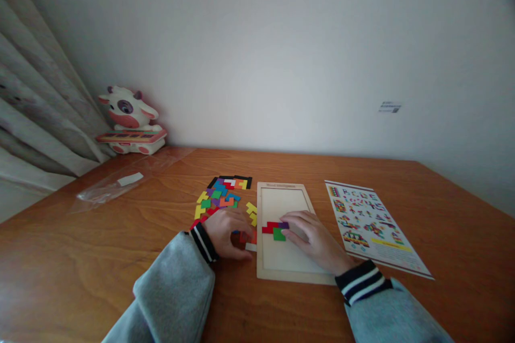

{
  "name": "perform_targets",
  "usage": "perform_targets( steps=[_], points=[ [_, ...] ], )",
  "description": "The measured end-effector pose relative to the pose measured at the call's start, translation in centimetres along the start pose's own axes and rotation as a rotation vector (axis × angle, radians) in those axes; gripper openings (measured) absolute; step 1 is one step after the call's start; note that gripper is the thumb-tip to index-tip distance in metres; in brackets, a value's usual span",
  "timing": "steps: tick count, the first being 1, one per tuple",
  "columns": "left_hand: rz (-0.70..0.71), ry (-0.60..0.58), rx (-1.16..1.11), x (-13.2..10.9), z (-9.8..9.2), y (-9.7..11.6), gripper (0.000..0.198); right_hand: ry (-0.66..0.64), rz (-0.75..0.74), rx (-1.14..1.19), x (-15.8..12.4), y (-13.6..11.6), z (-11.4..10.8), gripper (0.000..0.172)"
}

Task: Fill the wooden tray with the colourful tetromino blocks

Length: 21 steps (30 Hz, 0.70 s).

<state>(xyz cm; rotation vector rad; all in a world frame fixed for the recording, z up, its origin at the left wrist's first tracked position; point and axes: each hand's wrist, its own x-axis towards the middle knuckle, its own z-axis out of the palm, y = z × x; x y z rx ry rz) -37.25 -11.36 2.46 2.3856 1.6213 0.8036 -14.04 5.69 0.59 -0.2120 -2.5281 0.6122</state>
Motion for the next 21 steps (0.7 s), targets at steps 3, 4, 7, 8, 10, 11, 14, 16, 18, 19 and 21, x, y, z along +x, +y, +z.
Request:
perform_targets(
  steps=[3, 4, 7, 8, 10, 11, 14, 16, 18, 19, 21],
  points=[
    [0.002, -0.011, -0.055, -0.2, 0.2, -0.2, 0.025, -0.009, 0.011, -0.002, 0.0, -0.2, -0.1, 0.023],
    [0.002, -0.010, -0.059, -0.2, 0.4, -0.3, 0.024, -0.015, 0.014, -0.002, 0.1, -0.3, -0.1, 0.023],
    [0.005, -0.009, -0.048, -0.2, 0.8, -0.5, 0.020, -0.027, 0.022, -0.003, 0.1, -0.5, -0.1, 0.023],
    [0.005, -0.009, -0.042, -0.2, 0.9, -0.5, 0.019, -0.029, 0.026, -0.002, 0.1, -0.5, -0.1, 0.023],
    [0.004, 0.002, -0.028, -0.2, 1.0, -0.7, 0.017, -0.021, 0.028, 0.000, 0.1, -0.5, -0.1, 0.022],
    [0.004, 0.017, -0.016, -0.2, 1.0, -0.8, 0.016, -0.012, 0.028, 0.000, 0.1, -0.4, -0.1, 0.022],
    [0.010, 0.063, 0.033, -0.2, 1.1, -0.8, 0.012, 0.014, 0.029, -0.005, 0.0, -0.3, 0.0, 0.021],
    [0.014, 0.075, 0.054, -0.1, 1.1, -0.8, 0.012, 0.021, 0.034, -0.007, 0.0, -0.3, -0.1, 0.021],
    [0.020, 0.070, 0.052, -0.1, 1.1, -0.8, 0.014, 0.023, 0.038, -0.005, 0.0, -0.2, -0.1, 0.021],
    [0.021, 0.066, 0.045, -0.1, 1.1, -0.8, 0.014, 0.022, 0.039, -0.003, 0.0, -0.2, -0.1, 0.021],
    [0.014, 0.055, 0.022, -0.1, 1.1, -0.9, 0.015, 0.021, 0.040, 0.002, 0.0, -0.2, -0.1, 0.021]
  ],
)
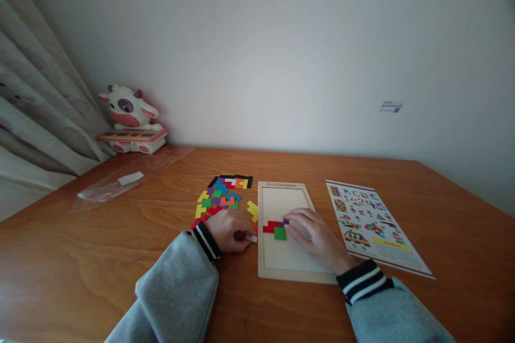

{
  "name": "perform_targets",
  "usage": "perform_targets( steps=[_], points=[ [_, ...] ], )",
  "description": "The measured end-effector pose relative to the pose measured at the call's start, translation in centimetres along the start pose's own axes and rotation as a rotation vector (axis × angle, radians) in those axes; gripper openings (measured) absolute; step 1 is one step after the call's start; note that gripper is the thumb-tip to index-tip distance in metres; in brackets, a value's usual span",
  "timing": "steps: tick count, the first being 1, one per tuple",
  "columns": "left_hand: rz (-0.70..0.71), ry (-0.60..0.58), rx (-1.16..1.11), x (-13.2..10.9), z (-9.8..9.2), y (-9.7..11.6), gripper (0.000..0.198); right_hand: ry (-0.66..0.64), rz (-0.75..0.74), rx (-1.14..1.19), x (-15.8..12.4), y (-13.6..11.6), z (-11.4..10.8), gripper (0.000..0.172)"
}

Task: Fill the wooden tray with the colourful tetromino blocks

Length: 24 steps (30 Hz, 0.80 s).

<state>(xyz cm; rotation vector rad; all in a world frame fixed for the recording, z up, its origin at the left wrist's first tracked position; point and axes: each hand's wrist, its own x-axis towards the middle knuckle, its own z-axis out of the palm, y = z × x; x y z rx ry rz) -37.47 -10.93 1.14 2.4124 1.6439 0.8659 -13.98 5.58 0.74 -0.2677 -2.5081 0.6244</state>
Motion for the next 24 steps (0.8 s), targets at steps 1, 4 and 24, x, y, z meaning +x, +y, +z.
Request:
perform_targets(
  steps=[1, 4, 24],
  points=[
    [-0.011, -0.004, -0.011, -0.1, 0.0, -0.1, 0.015, -0.001, 0.001, 0.003, 0.0, 0.0, 0.0, 0.021],
    [-0.053, -0.002, -0.036, -0.2, 0.0, -0.1, 0.014, -0.002, 0.008, 0.015, 0.0, 0.1, 0.1, 0.021],
    [-0.340, 0.468, -0.271, 2.1, 2.4, 2.2, 0.011, -0.115, 0.097, 0.402, 4.5, -3.4, 0.4, 0.012]
  ],
)
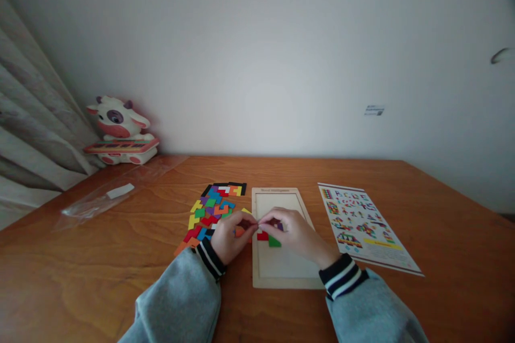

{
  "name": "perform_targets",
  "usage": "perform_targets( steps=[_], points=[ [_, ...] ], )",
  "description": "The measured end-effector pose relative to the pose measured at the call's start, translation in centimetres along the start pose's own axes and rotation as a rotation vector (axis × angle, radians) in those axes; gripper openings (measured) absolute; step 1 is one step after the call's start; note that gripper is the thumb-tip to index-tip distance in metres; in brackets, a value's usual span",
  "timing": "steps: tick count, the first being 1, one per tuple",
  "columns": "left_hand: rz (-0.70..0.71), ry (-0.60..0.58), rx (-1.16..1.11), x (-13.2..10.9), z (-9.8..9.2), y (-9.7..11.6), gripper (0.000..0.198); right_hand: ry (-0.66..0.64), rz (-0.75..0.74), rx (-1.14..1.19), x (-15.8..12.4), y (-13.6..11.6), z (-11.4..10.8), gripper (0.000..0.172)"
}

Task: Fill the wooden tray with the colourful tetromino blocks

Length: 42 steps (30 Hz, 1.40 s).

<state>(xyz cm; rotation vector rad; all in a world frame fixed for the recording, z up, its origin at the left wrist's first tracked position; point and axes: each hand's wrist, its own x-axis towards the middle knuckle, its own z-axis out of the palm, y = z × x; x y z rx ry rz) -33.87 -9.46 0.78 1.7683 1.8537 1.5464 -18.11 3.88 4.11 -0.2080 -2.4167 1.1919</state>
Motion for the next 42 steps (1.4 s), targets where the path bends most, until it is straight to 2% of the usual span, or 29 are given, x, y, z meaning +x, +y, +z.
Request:
perform_targets(
  steps=[4, 10, 12, 14, 16, 20, 24, 32, 42],
  points=[
    [-0.028, 0.047, -0.059, 0.0, 0.3, 0.0, 0.013, 0.132, 0.059, 0.138, -0.1, 0.7, 1.1, 0.016],
    [-0.057, 0.026, -0.077, -0.1, 1.5, 0.1, 0.016, 0.117, 0.136, 0.253, -0.5, 1.9, 0.9, 0.022],
    [-0.056, 0.004, -0.033, 0.0, 1.5, 0.3, 0.017, 0.167, 0.156, 0.269, -0.4, 2.6, 0.6, 0.023],
    [0.004, -0.028, 0.074, 0.0, 1.4, 0.5, 0.015, 0.245, 0.189, 0.218, -0.1, 3.5, 0.4, 0.024],
    [0.134, -0.100, 0.183, 0.1, 1.2, 0.8, 0.015, 0.293, 0.220, 0.139, 0.1, 4.4, 0.2, 0.024],
    [0.378, -0.328, 0.345, -0.2, 1.2, 1.3, 0.022, 0.275, 0.241, 0.079, 0.4, 5.7, 0.2, 0.024],
    [0.412, -0.475, 0.438, -0.6, 1.5, 1.3, 0.035, 0.243, 0.225, 0.026, 0.5, 6.4, 0.5, 0.020],
    [0.366, -0.536, 0.449, -0.7, 1.5, 1.4, 0.038, 0.233, 0.148, -0.067, 0.3, 6.6, 0.9, 0.012],
    [0.361, -0.544, 0.453, -0.6, 1.4, 1.5, 0.038, 0.210, 0.131, -0.137, 0.1, 6.7, 0.8, 0.008]
  ],
)
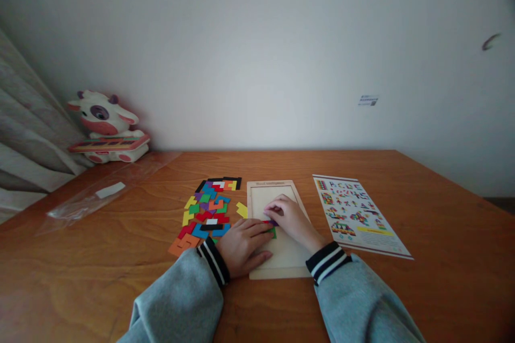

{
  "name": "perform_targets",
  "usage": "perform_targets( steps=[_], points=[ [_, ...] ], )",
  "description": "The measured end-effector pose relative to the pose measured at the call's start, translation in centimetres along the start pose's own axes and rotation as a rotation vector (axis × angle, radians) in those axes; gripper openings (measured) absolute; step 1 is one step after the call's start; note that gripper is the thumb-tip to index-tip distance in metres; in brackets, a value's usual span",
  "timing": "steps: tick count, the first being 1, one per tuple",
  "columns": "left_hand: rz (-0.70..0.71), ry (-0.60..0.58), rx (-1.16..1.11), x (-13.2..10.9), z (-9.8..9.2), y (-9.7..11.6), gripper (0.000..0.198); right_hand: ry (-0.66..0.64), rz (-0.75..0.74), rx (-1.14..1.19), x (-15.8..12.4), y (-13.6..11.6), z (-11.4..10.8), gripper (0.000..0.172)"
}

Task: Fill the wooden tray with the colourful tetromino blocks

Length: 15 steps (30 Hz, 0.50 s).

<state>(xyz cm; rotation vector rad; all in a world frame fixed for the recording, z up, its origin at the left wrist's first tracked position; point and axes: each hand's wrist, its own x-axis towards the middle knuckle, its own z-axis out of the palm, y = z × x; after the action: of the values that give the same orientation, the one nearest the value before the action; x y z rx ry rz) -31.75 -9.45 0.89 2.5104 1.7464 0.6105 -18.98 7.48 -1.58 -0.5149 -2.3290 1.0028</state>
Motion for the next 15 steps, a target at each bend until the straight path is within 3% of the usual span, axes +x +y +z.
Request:
perform_targets(
  steps=[15],
  points=[
    [-0.001, 0.030, -0.004, 0.05, -0.13, 0.17, 0.038, -0.004, -0.013, -0.047, -0.24, -0.58, -0.23, 0.010]
  ],
)
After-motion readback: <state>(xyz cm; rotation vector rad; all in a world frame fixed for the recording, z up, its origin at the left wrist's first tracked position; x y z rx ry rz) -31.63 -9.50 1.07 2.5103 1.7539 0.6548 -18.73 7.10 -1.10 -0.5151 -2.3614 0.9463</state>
